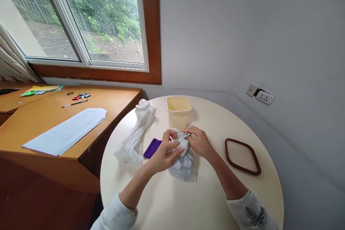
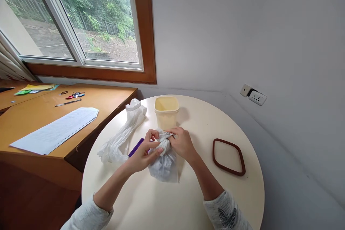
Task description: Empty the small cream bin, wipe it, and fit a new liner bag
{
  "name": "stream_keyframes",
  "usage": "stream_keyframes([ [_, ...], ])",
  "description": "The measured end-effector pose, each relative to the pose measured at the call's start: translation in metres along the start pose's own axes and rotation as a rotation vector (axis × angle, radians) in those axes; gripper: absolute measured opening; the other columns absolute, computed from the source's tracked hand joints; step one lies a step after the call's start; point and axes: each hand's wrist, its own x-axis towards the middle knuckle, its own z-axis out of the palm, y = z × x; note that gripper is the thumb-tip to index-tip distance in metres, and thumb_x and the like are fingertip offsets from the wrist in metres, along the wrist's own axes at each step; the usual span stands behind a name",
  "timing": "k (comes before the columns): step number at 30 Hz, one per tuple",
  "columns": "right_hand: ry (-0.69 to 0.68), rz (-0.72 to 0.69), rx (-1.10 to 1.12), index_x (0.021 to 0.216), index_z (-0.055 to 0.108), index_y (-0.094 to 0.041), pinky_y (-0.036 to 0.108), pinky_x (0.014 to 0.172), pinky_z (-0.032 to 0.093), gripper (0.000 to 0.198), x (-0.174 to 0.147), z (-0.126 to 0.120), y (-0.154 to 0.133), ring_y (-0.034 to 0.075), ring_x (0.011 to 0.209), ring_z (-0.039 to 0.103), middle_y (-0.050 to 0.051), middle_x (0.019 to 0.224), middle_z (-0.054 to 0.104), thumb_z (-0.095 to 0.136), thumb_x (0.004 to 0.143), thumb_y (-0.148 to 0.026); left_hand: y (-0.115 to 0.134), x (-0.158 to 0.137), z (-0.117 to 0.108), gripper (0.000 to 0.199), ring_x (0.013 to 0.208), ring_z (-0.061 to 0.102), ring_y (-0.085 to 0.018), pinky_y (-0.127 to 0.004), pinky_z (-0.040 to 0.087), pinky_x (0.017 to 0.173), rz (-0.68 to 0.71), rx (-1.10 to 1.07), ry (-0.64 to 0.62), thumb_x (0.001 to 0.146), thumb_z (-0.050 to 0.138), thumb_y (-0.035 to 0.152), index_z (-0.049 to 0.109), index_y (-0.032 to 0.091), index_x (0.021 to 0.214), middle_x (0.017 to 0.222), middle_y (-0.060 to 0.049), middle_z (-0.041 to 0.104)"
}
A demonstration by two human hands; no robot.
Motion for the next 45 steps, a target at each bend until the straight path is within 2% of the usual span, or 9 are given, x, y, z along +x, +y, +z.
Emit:
stream_keyframes([
  [5, 0.011, 0.064, 0.029, 0.052, 0.047, -0.019, 0.025, 0.064, 0.034, 0.015, -0.005, 0.001, -0.009, 0.013, 0.063, 0.043, -0.003, 0.060, 0.049, 0.042, 0.065, -0.015, -0.004, 0.005, 0.000, 0.045, 0.086, 0.039, -0.020, -0.036, 0.038, 0.080, -0.206, 0.156, 0.047, 0.081, 0.049, 0.049, 0.044, 0.017, 0.050, 0.086, -0.004, 0.040],
  [10, -0.163, 0.234, 0.266, 0.047, 0.035, -0.019, 0.022, 0.045, 0.022, 0.016, -0.003, -0.001, -0.004, 0.008, 0.046, 0.026, -0.007, 0.047, 0.028, 0.039, 0.063, -0.021, -0.001, 0.001, -0.006, 0.038, 0.087, 0.038, -0.019, -0.035, 0.038, 0.080, 0.001, 0.203, -0.073, 0.086, 0.044, 0.038, 0.047, 0.017, 0.054, 0.090, -0.005, 0.041],
  [14, -0.180, 0.275, 0.298, 0.050, 0.047, -0.017, 0.020, 0.045, 0.025, 0.012, 0.002, 0.003, 0.008, 0.008, 0.047, 0.033, -0.006, 0.046, 0.037, 0.040, 0.059, -0.020, 0.004, -0.003, -0.006, 0.036, 0.095, 0.037, -0.020, -0.034, 0.036, 0.087, 0.151, 0.126, -0.145, 0.087, 0.045, 0.033, 0.047, 0.017, 0.056, 0.094, -0.007, 0.040],
  [20, -0.120, 0.250, 0.247, 0.050, 0.052, -0.016, 0.020, 0.047, 0.029, 0.015, 0.006, 0.013, 0.018, 0.009, 0.049, 0.039, -0.005, 0.047, 0.043, 0.040, 0.060, -0.019, -0.001, -0.003, 0.007, 0.038, 0.085, 0.040, -0.018, -0.030, 0.038, 0.078, 0.104, -0.158, -0.058, 0.086, 0.046, 0.037, 0.046, 0.016, 0.055, 0.085, -0.005, 0.039],
  [26, -0.038, 0.182, 0.182, 0.056, 0.055, -0.017, 0.021, 0.054, 0.035, 0.016, 0.001, 0.008, 0.012, 0.011, 0.056, 0.046, -0.004, 0.055, 0.052, 0.043, 0.066, -0.020, -0.013, 0.003, 0.008, 0.040, 0.079, 0.043, -0.015, -0.026, 0.039, 0.067, -0.193, -0.490, 0.159, 0.086, 0.042, 0.047, 0.055, 0.014, 0.066, 0.083, -0.004, 0.042],
  [33, 0.049, 0.140, 0.148, 0.085, 0.057, -0.020, 0.026, 0.066, 0.043, 0.021, -0.005, 0.007, 0.001, 0.015, 0.069, 0.057, 0.000, 0.073, 0.063, 0.047, 0.067, -0.018, -0.005, 0.007, -0.009, 0.038, 0.056, 0.038, -0.007, -0.019, 0.030, 0.042, -0.470, -0.293, -0.073, 0.067, 0.065, 0.048, 0.048, 0.015, 0.061, 0.079, 0.001, 0.037],
  [38, 0.111, 0.135, -0.117, 0.087, 0.056, -0.022, 0.030, 0.070, 0.042, 0.018, -0.010, 0.007, 0.000, 0.016, 0.073, 0.056, 0.002, 0.082, 0.063, 0.052, 0.069, -0.024, -0.006, 0.008, -0.009, 0.037, 0.061, 0.041, -0.008, -0.020, 0.036, 0.049, -0.317, -0.396, 0.017, 0.075, 0.058, 0.046, 0.051, 0.014, 0.057, 0.082, 0.000, 0.040],
  [41, 0.066, 0.121, -0.102, 0.082, 0.056, -0.023, 0.028, 0.068, 0.042, 0.012, -0.011, 0.007, 0.003, 0.016, 0.073, 0.056, 0.000, 0.081, 0.064, 0.049, 0.072, -0.024, -0.012, 0.006, -0.006, 0.033, 0.072, 0.048, -0.012, -0.022, 0.042, 0.059, -0.213, -0.567, 0.082, 0.075, 0.058, 0.046, 0.059, 0.015, 0.064, 0.086, -0.003, 0.046],
  [45, -0.009, 0.139, -0.039, 0.077, 0.057, -0.022, 0.026, 0.065, 0.043, 0.012, -0.008, 0.008, 0.010, 0.015, 0.070, 0.056, -0.002, 0.076, 0.063, 0.053, 0.066, -0.019, -0.021, 0.003, -0.003, 0.037, 0.079, 0.057, -0.019, -0.029, 0.046, 0.067, -0.232, -0.841, 0.059, 0.070, 0.063, 0.052, 0.064, 0.016, 0.076, 0.080, -0.005, 0.058],
])
